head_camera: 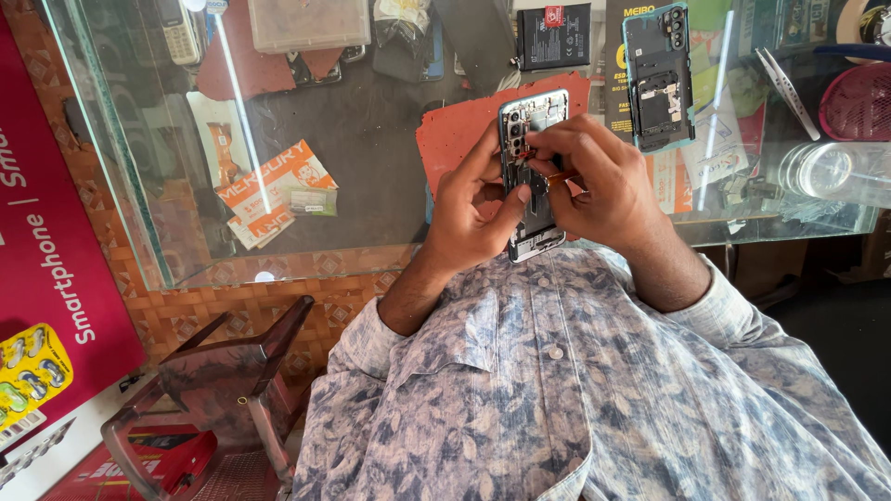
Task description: The person removes the back cover of a smartphone and detaches the battery. They then connect a charging cable to the device to test it. After disconnecting the cable, the person uses tweezers to manipulate internal components and connectors before placing the battery back into the phone chassis.
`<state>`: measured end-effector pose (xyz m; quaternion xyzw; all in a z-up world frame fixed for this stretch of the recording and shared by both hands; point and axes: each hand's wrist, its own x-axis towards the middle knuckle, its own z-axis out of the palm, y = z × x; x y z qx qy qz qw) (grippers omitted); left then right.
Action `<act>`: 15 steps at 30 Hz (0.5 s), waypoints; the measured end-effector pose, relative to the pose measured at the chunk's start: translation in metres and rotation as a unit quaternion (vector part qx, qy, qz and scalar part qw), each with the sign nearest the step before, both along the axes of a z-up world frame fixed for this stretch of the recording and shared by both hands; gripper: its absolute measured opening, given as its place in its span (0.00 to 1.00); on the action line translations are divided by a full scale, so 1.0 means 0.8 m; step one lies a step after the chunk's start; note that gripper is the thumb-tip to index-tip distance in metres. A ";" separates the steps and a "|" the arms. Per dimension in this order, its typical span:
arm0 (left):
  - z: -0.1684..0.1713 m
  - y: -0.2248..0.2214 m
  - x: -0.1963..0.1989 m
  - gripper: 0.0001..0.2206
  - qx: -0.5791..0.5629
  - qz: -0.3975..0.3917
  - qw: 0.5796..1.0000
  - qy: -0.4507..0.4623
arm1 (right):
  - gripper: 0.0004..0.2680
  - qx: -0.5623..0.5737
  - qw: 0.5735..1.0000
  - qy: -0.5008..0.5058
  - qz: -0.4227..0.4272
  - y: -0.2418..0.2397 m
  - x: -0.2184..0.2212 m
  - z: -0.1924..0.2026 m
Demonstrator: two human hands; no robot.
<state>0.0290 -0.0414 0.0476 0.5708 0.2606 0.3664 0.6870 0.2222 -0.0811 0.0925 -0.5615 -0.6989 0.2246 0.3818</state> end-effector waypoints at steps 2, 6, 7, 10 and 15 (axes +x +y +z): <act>-0.004 0.001 0.001 0.34 0.000 0.006 1.000 -0.004 | 0.13 0.020 1.000 -0.021 -0.006 0.001 -0.002 0.000; -0.008 0.001 0.002 0.33 -0.016 0.013 0.999 -0.024 | 0.12 0.023 0.999 -0.045 -0.015 0.003 -0.004 -0.002; -0.008 0.001 0.002 0.34 -0.021 0.011 0.999 -0.026 | 0.12 0.022 0.999 -0.043 -0.014 0.003 -0.004 -0.002; -0.007 0.002 0.003 0.36 -0.024 0.004 0.999 -0.039 | 0.14 0.011 0.999 -0.040 -0.020 0.002 -0.002 0.000; -0.010 0.002 0.007 0.38 -0.034 -0.002 0.998 -0.049 | 0.14 0.013 0.998 -0.054 -0.017 0.003 -0.002 -0.003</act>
